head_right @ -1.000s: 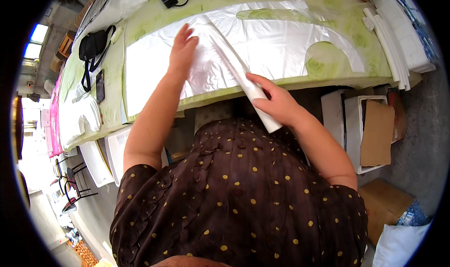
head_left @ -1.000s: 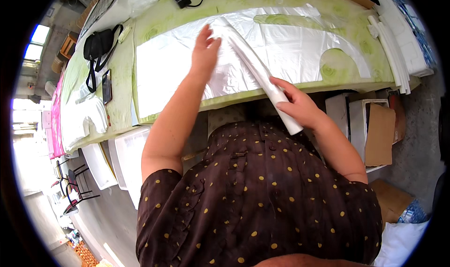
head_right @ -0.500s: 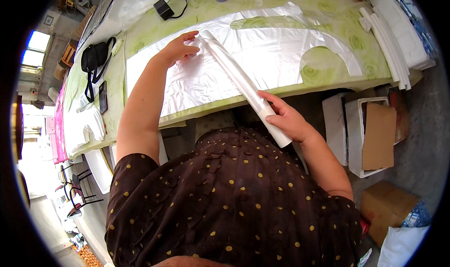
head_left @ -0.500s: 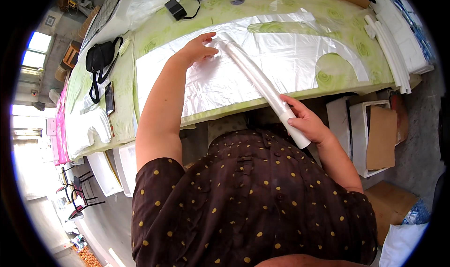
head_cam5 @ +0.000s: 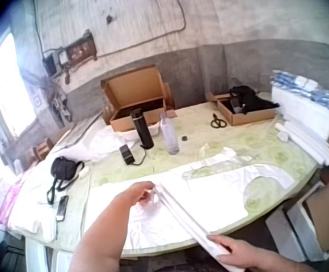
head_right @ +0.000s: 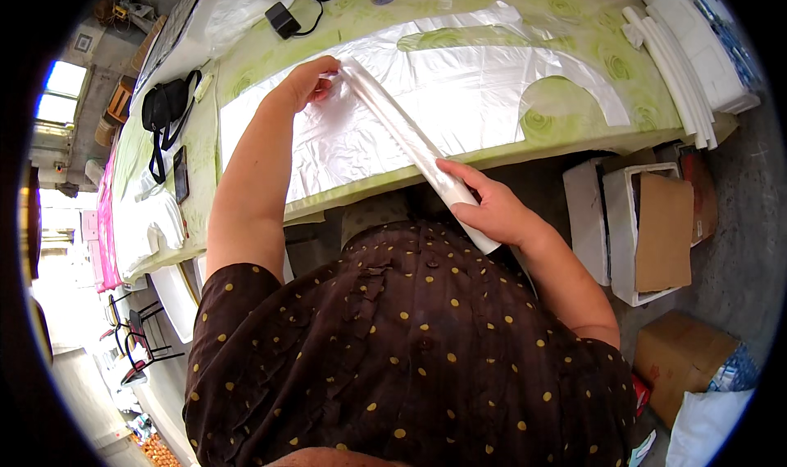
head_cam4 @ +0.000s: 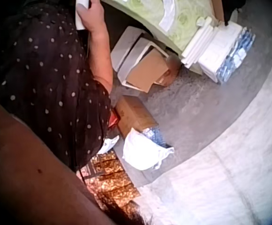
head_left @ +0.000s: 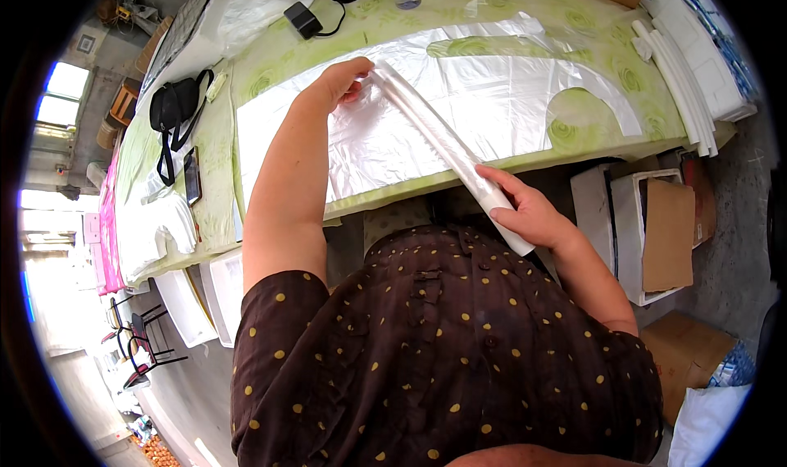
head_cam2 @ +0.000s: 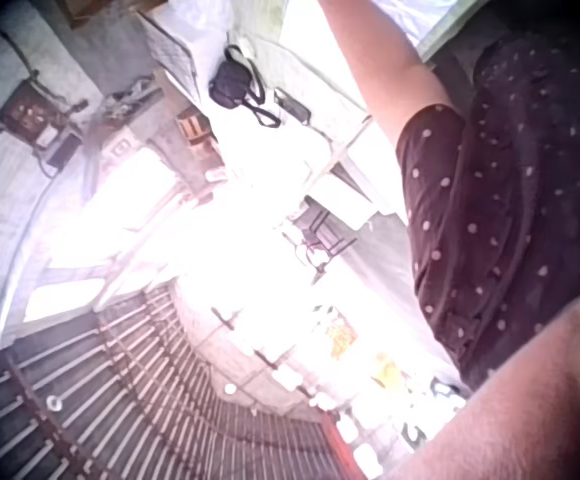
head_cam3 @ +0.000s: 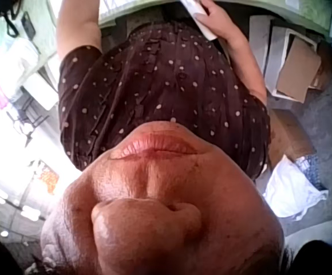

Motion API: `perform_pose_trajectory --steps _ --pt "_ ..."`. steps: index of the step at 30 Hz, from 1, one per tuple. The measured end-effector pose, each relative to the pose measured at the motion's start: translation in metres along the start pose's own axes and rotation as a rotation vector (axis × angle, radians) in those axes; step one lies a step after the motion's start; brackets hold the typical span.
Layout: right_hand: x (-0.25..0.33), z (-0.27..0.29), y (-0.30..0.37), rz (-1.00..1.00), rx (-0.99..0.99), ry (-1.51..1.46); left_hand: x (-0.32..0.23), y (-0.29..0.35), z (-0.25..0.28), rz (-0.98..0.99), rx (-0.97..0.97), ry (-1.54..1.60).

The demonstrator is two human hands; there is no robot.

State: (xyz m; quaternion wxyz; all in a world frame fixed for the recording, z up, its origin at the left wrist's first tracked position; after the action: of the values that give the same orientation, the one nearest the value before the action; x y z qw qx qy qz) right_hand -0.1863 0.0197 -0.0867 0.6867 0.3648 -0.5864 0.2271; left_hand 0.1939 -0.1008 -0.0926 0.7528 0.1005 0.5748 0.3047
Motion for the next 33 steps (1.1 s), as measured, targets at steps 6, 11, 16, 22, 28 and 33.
perform_pose_trajectory --steps 6,11,16,22,28,33 --pt "0.015 -0.003 0.001 -0.015 -0.023 0.163 -0.006 -0.007 -0.007 -0.044 0.084 -0.158" --pt "0.018 -0.003 0.010 -0.097 -0.094 0.303 -0.004 -0.011 -0.010 -0.141 0.012 -0.170" --pt "0.017 0.002 0.045 -0.221 -0.093 0.467 0.009 -0.024 -0.008 -0.187 -0.043 -0.321" --pt "-0.012 0.022 0.139 -0.301 -0.107 0.524 -0.001 -0.003 -0.016 -0.285 -0.193 -0.489" --pt "-0.069 0.033 0.224 -0.388 -0.293 0.075 -0.005 -0.009 -0.022 -0.271 -0.218 -0.752" --pt "-0.080 0.045 0.258 -0.256 -0.397 0.292 -0.014 0.011 -0.016 -0.383 -0.382 -0.547"
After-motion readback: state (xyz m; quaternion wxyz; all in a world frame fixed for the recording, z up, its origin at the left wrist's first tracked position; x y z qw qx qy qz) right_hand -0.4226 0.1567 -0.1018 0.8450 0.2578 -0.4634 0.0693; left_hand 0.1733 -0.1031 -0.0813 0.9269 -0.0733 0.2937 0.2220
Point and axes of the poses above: each hand's wrist, its own y-axis away from the middle knuckle, its own z-axis out of the back of the hand, x = y × z, the point moved 6 cm from there along -y, towards the middle knuckle, and after that the axes turned 1 degree about -y, right-handed, at the moved point
